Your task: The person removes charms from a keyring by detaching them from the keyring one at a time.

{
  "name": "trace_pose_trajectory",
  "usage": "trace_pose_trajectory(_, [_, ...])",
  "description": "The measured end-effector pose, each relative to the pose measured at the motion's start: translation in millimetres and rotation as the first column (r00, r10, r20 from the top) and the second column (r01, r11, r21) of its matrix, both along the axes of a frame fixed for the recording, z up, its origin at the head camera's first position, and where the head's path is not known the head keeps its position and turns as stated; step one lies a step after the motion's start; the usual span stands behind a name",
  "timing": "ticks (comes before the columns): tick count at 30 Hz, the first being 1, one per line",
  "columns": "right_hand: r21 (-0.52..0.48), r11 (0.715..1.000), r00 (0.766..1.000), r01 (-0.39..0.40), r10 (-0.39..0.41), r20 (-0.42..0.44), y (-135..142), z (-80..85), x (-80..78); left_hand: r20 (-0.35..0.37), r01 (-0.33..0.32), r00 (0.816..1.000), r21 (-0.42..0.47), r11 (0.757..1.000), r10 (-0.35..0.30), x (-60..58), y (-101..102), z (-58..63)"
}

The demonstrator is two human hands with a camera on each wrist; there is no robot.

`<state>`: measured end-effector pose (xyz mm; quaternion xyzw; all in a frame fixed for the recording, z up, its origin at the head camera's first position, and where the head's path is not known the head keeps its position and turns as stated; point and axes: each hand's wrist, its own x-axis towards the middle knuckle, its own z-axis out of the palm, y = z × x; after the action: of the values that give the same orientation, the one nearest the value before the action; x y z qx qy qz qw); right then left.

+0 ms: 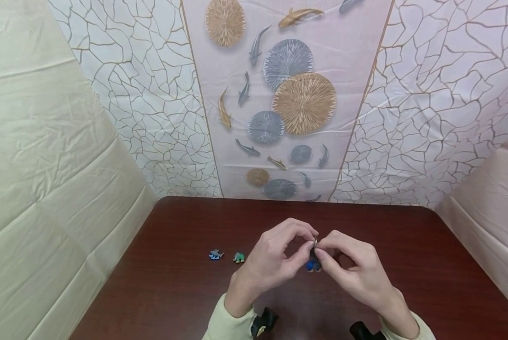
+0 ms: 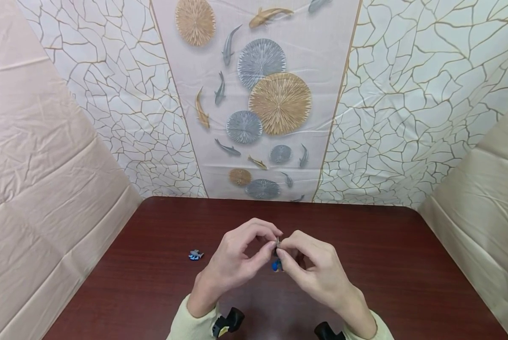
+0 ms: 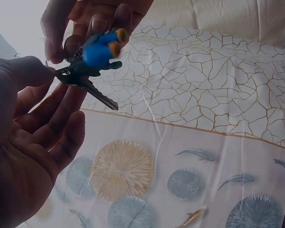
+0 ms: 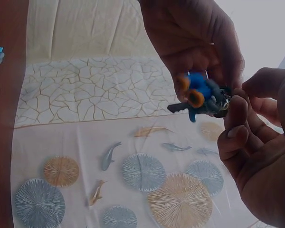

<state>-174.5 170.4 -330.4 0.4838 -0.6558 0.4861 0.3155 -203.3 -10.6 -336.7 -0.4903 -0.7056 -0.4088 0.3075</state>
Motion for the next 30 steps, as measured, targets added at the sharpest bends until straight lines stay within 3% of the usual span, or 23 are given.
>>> trace_pose_trajectory(5, [0.007,1.0,1.0,0.027,-0.027,-0.007,-0.4,-0.1,-0.8,-0.028,-0.006,1.0,-0.005,1.0,0.006,-1.1,0.7,-0.5])
trace_pose_trajectory(11, [0.002,1.0,0.998,0.015,-0.016,0.067,2.9,-6.5,-3.7,-0.045,-0.013,0.999,-0.023,1.0,0.012,-0.6,1.2,-0.8])
trace_pose_trajectory(22, [0.021,1.0,1.0,-0.017,0.018,-0.017,8.6,-10.6,-10.6,-0.008,-0.019,1.0,-0.024,1.0,0.019,0.9,0.3,0.1])
trace_pose_trajectory(30, [0.01,0.997,0.996,0.072,-0.072,0.044,8.9,-11.9,-6.0,-0.045,-0.021,0.999,-0.022,1.0,0.02,1.2,1.3,0.2])
